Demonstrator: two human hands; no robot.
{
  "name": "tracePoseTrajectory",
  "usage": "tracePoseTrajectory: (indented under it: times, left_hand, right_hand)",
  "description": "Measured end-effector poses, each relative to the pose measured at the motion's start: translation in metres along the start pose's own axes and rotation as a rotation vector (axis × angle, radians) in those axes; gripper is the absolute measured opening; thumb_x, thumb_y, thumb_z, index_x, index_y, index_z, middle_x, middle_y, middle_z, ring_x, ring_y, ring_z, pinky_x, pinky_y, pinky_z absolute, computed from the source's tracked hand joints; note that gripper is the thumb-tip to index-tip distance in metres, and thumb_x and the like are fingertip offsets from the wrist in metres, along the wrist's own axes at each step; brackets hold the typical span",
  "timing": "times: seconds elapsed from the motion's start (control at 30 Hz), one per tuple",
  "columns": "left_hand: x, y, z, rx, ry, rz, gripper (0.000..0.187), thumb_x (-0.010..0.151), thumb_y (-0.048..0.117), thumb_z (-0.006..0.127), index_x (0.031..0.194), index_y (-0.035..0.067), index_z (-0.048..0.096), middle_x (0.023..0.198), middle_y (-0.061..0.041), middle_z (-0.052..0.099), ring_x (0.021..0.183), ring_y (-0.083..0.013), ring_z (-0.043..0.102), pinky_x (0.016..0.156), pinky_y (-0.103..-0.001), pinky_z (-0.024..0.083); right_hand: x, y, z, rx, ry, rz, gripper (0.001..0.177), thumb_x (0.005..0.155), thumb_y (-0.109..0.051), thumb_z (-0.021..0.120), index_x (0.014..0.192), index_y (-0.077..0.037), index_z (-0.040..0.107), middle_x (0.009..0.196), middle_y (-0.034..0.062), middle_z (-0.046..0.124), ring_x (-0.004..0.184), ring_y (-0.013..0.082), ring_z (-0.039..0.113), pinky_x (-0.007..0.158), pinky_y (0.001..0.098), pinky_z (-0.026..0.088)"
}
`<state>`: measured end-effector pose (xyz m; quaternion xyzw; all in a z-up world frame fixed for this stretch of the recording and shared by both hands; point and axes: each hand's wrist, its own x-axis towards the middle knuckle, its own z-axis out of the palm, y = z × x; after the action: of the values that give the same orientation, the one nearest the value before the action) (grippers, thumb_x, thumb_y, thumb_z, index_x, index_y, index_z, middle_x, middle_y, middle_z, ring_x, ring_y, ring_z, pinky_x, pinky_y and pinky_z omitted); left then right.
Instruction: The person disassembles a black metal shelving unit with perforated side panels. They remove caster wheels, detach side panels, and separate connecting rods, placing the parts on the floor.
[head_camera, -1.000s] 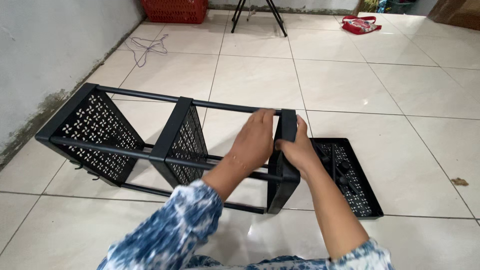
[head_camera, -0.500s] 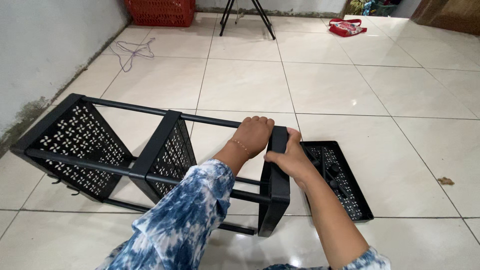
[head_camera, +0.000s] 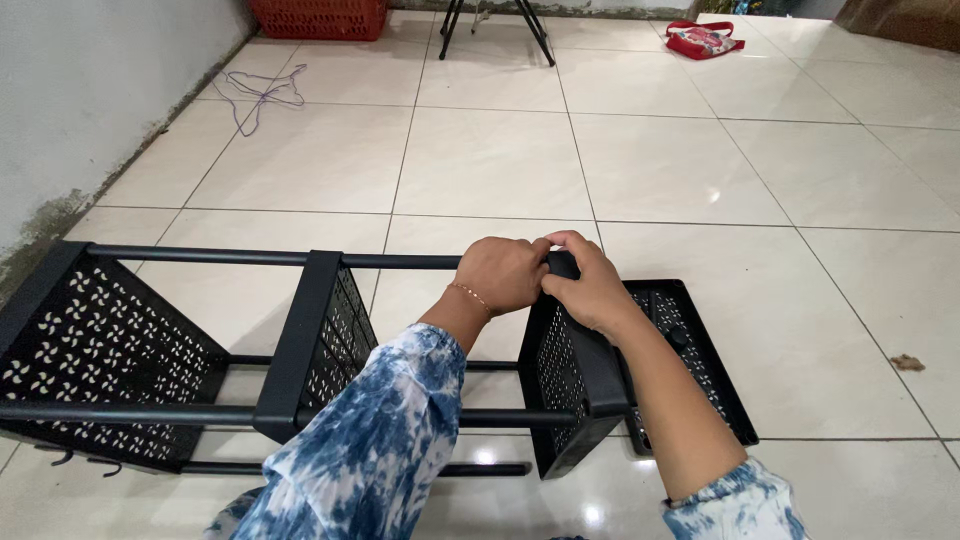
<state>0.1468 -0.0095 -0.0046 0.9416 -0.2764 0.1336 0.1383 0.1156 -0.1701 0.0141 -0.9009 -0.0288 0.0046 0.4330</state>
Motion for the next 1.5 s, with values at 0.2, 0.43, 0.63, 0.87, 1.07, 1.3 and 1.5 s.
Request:
tracePoseTrajectory:
  times: [0.2,0.43,0.63,0.87,1.07,1.3,1.5]
  left_hand:
    - [0.003,0.002,-0.001,-0.003,0.078,0.005,0.034,0.092,0.041,0.059,0.105,0.012,0.071,0.072,-0.012,0.073,0.068,-0.0336,0.071,0.063,-0.048,0.056]
    - [0.010,-0.001,-0.009,0.077,-0.037,-0.177,0.062,0.096,0.069,0.048,0.094,0.013,0.073,0.078,-0.011,0.073,0.077,-0.0303,0.072,0.066,-0.047,0.055]
    - [0.008,0.025,-0.005,0.065,0.301,0.022,0.031,0.085,0.036,0.068,0.093,0.006,0.072,0.097,-0.013,0.070,0.105,-0.0304,0.061,0.093,-0.044,0.048]
    - [0.011,0.071,0.004,-0.168,0.215,-0.022,0.023,0.080,0.015,0.066,0.098,0.003,0.072,0.102,-0.018,0.069,0.107,-0.0354,0.061,0.094,-0.045,0.050]
    - [0.014,0.127,0.035,-0.651,-0.118,-0.128,0.029,0.088,0.017,0.055,0.100,-0.004,0.072,0.106,-0.030,0.071,0.104,-0.0437,0.068,0.093,-0.048,0.053]
    - [-0.011,0.200,0.050,-0.789,-0.380,-0.095,0.040,0.087,0.035,0.061,0.103,0.001,0.074,0.107,-0.023,0.072,0.104,-0.0397,0.069,0.092,-0.045,0.054]
    - [-0.012,0.190,0.108,-0.375,-0.177,-0.349,0.050,0.088,0.048,0.069,0.109,0.004,0.076,0.112,-0.023,0.072,0.114,-0.0404,0.064,0.101,-0.051,0.046]
  right_hand:
    - [0.009,0.016,-0.002,0.010,0.018,-0.172,0.055,0.076,-0.013,0.071,0.130,-0.018,0.062,0.135,0.0095,0.058,0.128,0.0257,0.055,0.105,0.0373,0.044]
    - [-0.002,0.019,-0.016,-0.081,0.093,-0.155,0.043,0.078,-0.011,0.069,0.120,-0.014,0.072,0.120,0.0158,0.066,0.113,0.0292,0.064,0.100,0.0374,0.050]
    - [-0.004,0.006,-0.009,-0.119,0.089,0.035,0.038,0.085,-0.016,0.067,0.122,-0.013,0.066,0.112,0.0160,0.073,0.106,0.0310,0.070,0.094,0.0400,0.053]
    - [-0.009,0.036,-0.030,-0.187,0.182,0.021,0.037,0.086,-0.015,0.066,0.122,-0.009,0.067,0.113,0.0232,0.071,0.106,0.0376,0.071,0.093,0.0443,0.055]
    - [-0.031,0.093,-0.061,-0.206,0.420,-0.080,0.034,0.084,-0.015,0.069,0.118,-0.008,0.071,0.113,0.0284,0.065,0.111,0.0434,0.062,0.098,0.0462,0.050]
    - [-0.085,0.161,-0.088,0.074,0.724,0.018,0.031,0.085,-0.007,0.061,0.115,-0.001,0.065,0.117,0.0202,0.061,0.106,0.0318,0.061,0.090,0.0405,0.049]
    - [-0.095,0.234,-0.105,0.723,0.963,0.274,0.027,0.082,0.000,0.055,0.107,-0.004,0.062,0.091,0.0088,0.058,0.073,0.0164,0.051,0.061,0.0307,0.040]
